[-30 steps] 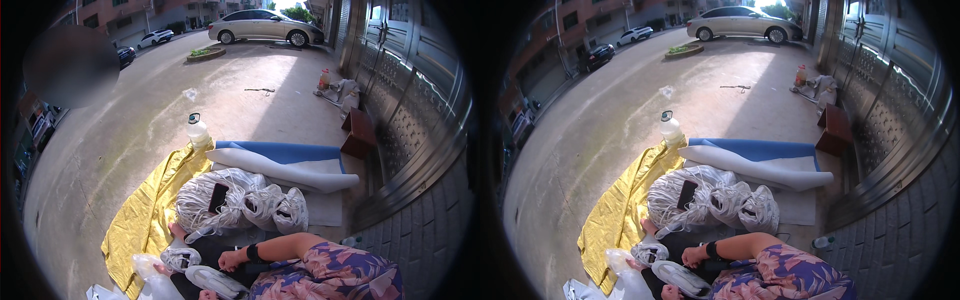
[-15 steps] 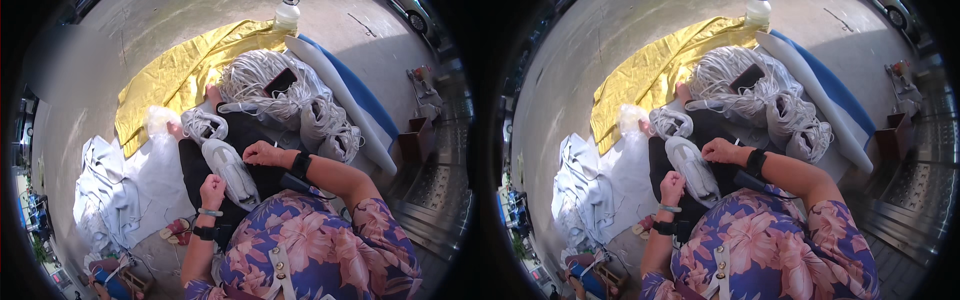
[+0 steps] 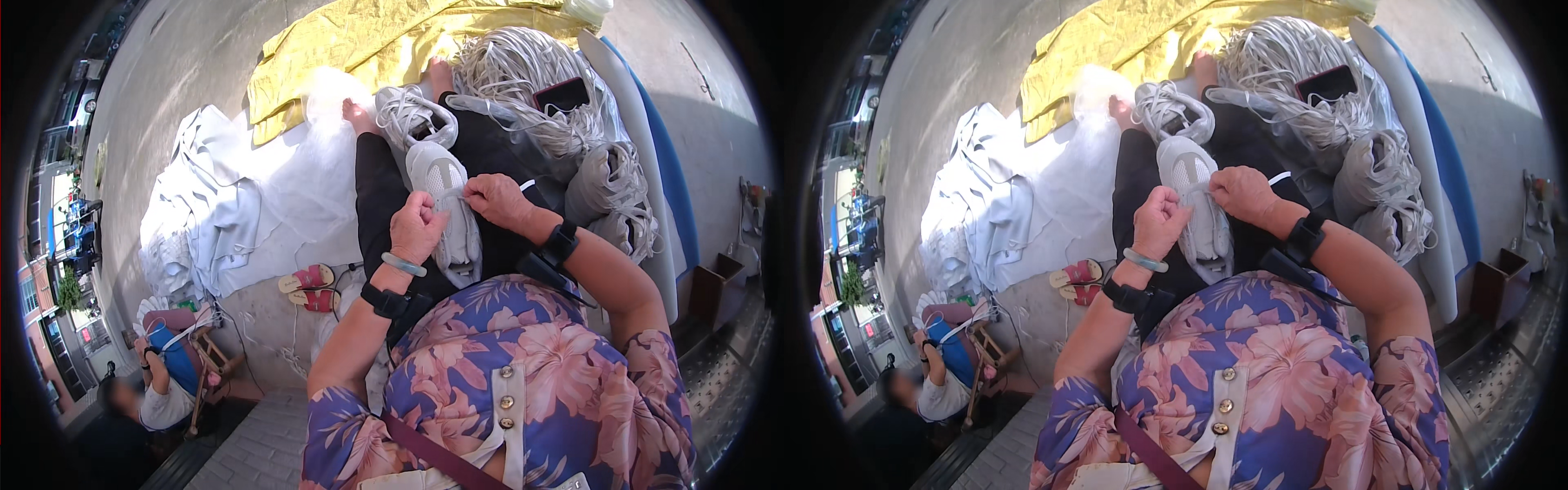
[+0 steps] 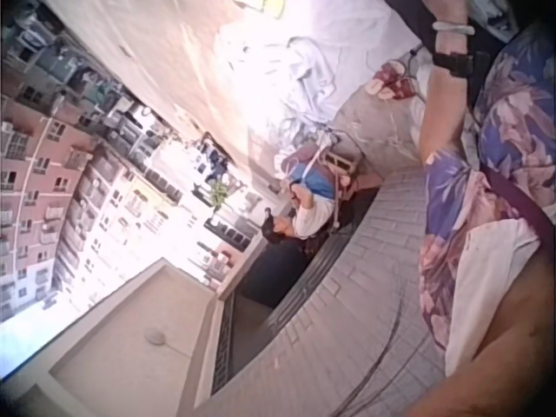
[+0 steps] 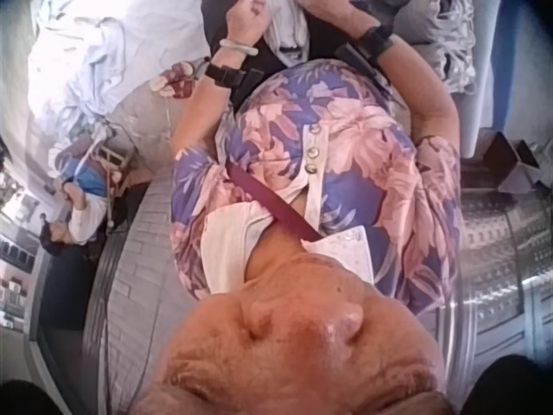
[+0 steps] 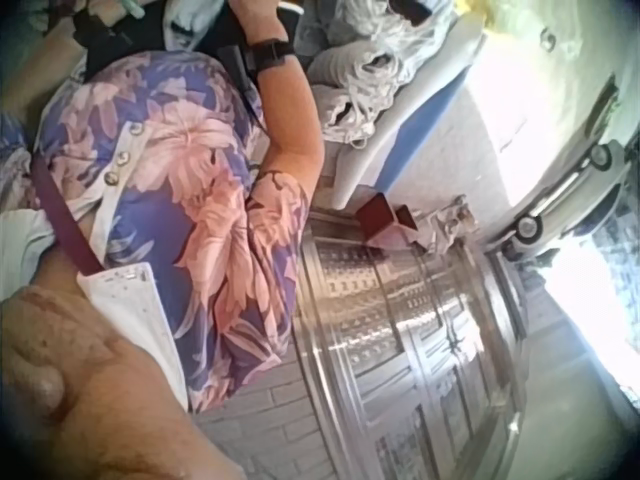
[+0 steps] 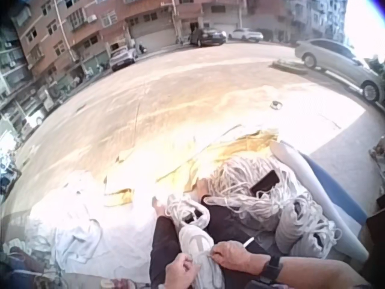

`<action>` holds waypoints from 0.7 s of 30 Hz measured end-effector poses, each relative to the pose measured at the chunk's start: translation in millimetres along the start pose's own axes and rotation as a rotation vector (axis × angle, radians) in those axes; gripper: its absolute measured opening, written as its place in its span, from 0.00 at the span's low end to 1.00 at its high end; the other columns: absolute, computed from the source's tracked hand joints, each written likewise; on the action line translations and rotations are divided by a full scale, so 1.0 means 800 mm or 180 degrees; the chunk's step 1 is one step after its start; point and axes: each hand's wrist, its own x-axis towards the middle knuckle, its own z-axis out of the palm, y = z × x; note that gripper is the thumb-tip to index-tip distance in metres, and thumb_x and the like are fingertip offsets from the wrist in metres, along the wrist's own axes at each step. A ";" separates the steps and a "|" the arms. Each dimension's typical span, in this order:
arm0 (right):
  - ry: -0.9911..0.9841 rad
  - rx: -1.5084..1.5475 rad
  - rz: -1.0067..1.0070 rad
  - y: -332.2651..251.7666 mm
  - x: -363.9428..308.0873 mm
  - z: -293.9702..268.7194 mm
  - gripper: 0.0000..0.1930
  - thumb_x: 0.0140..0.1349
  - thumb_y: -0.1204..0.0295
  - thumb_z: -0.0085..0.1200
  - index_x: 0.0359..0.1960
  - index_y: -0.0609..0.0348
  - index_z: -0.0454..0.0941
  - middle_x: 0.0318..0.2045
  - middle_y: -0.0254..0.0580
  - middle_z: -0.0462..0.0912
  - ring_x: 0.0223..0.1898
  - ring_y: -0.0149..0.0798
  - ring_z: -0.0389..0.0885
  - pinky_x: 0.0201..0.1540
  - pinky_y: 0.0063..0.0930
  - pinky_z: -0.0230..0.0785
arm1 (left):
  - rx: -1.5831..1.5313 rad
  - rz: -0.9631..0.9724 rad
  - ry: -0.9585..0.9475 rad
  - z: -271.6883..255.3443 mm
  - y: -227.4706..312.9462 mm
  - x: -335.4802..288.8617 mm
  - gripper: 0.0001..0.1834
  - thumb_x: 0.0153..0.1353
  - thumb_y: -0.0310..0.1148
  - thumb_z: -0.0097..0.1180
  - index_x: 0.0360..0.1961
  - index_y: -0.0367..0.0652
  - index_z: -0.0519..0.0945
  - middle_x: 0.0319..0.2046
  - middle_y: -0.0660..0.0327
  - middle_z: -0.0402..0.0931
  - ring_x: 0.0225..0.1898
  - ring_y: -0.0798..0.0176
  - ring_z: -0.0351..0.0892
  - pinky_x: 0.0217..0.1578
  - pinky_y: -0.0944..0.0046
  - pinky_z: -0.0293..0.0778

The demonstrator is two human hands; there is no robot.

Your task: The recorder is lacing a white sneaker while sitting in an outdoor area.

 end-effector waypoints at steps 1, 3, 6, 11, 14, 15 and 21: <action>0.0034 -0.0064 -0.0051 0.000 -0.001 0.001 0.07 0.49 0.69 0.48 0.22 0.58 0.76 0.24 0.46 0.78 0.30 0.50 0.77 0.33 0.40 0.69 | 0.0173 0.0007 -0.0035 -0.001 0.009 0.002 0.11 0.47 0.29 0.60 0.28 0.39 0.70 0.15 0.68 0.69 0.17 0.77 0.65 0.21 0.74 0.64; 0.0075 -0.0173 -0.0140 0.002 -0.001 0.003 0.06 0.49 0.70 0.48 0.23 0.57 0.75 0.24 0.46 0.77 0.29 0.50 0.77 0.33 0.40 0.69 | 0.0345 -0.0003 -0.0077 0.000 0.015 0.004 0.13 0.45 0.30 0.62 0.28 0.39 0.70 0.15 0.67 0.69 0.17 0.75 0.66 0.21 0.73 0.65; 0.0157 -0.0312 -0.0264 -0.001 0.002 0.004 0.05 0.49 0.71 0.48 0.23 0.57 0.75 0.24 0.46 0.76 0.29 0.50 0.77 0.33 0.41 0.69 | 0.0487 0.0019 -0.0029 0.000 0.013 0.005 0.14 0.43 0.31 0.63 0.27 0.40 0.70 0.14 0.66 0.69 0.16 0.72 0.66 0.21 0.71 0.66; 0.0203 -0.0283 -0.0330 -0.008 0.001 0.001 0.05 0.49 0.72 0.47 0.22 0.57 0.74 0.24 0.45 0.76 0.29 0.49 0.77 0.32 0.40 0.69 | 0.0384 0.0074 0.0008 -0.001 0.013 0.004 0.14 0.43 0.29 0.62 0.28 0.41 0.69 0.13 0.66 0.68 0.16 0.71 0.67 0.21 0.70 0.66; 0.0146 -0.0356 -0.0368 -0.010 0.002 0.004 0.05 0.50 0.72 0.46 0.23 0.58 0.74 0.23 0.46 0.75 0.29 0.49 0.77 0.32 0.41 0.69 | 0.0375 0.0081 0.0021 0.000 0.010 0.003 0.14 0.43 0.28 0.62 0.29 0.41 0.69 0.13 0.66 0.67 0.16 0.71 0.66 0.21 0.69 0.66; 0.0160 -0.0404 -0.0369 -0.011 0.003 0.005 0.06 0.49 0.72 0.46 0.22 0.59 0.74 0.22 0.48 0.76 0.29 0.50 0.77 0.32 0.41 0.69 | 0.0373 0.0075 0.0021 0.000 0.009 0.003 0.14 0.43 0.28 0.62 0.29 0.41 0.69 0.13 0.66 0.67 0.16 0.71 0.66 0.21 0.69 0.66; 0.0042 -0.0661 -0.0110 -0.020 0.015 0.011 0.09 0.48 0.71 0.45 0.17 0.61 0.75 0.19 0.53 0.76 0.27 0.52 0.77 0.33 0.44 0.69 | 0.0348 0.0138 0.0084 0.000 0.007 0.000 0.14 0.43 0.27 0.61 0.30 0.41 0.68 0.13 0.65 0.67 0.16 0.69 0.67 0.21 0.68 0.66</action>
